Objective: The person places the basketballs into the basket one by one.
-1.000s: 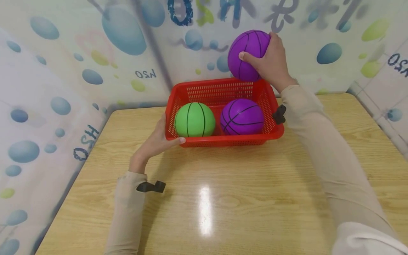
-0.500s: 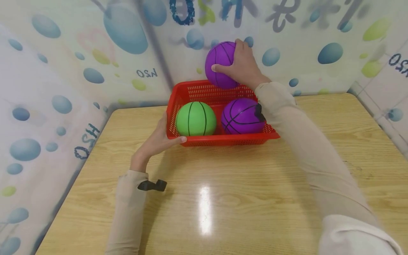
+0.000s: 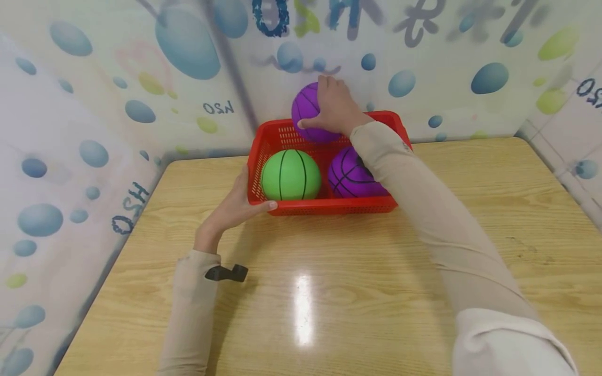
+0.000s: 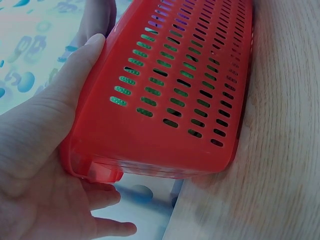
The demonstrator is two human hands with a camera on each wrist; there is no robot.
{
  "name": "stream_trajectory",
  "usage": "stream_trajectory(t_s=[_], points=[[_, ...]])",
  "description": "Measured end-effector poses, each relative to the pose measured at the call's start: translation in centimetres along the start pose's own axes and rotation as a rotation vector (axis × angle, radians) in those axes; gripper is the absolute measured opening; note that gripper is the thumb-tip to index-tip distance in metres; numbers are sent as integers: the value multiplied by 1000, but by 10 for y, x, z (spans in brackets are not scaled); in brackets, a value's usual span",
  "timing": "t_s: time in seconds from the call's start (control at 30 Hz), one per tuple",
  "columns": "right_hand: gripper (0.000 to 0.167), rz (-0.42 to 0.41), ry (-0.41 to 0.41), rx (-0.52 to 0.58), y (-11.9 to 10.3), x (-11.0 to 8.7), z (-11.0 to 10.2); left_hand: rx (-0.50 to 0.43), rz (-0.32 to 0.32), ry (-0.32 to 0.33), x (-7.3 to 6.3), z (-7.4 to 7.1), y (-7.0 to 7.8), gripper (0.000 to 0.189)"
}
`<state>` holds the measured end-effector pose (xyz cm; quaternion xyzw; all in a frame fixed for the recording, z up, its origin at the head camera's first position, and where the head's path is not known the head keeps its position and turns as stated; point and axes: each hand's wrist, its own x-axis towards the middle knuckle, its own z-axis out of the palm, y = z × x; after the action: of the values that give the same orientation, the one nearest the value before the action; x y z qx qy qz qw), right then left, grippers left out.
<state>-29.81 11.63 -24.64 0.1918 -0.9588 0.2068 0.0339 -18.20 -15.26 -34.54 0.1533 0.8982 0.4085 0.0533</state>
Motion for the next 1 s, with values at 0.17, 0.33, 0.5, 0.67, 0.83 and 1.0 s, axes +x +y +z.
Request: stream_trajectory(t_s=[0.17,0.33,0.5,0.67,0.83,1.0], points=[[111,-10,-25,-13,1,-2,1,0,-15,-6,-1,0,1,122],[112,-8,-62,-9,2,-3,2,-2,-10,0,-1,0,1,122],[114,-19,-89,-15,2,-4,3,-2,11,10,-1,0,1,121],[114,-43,-101,-49,2,-4,5,2,13,11,0,0,0,121],[116,-6,-227,-50,4,-6,6,6,17,9,1,0,-2,121],[117,18,-282,-30,6,-8,5,-13,57,20,2,1,-2,119]])
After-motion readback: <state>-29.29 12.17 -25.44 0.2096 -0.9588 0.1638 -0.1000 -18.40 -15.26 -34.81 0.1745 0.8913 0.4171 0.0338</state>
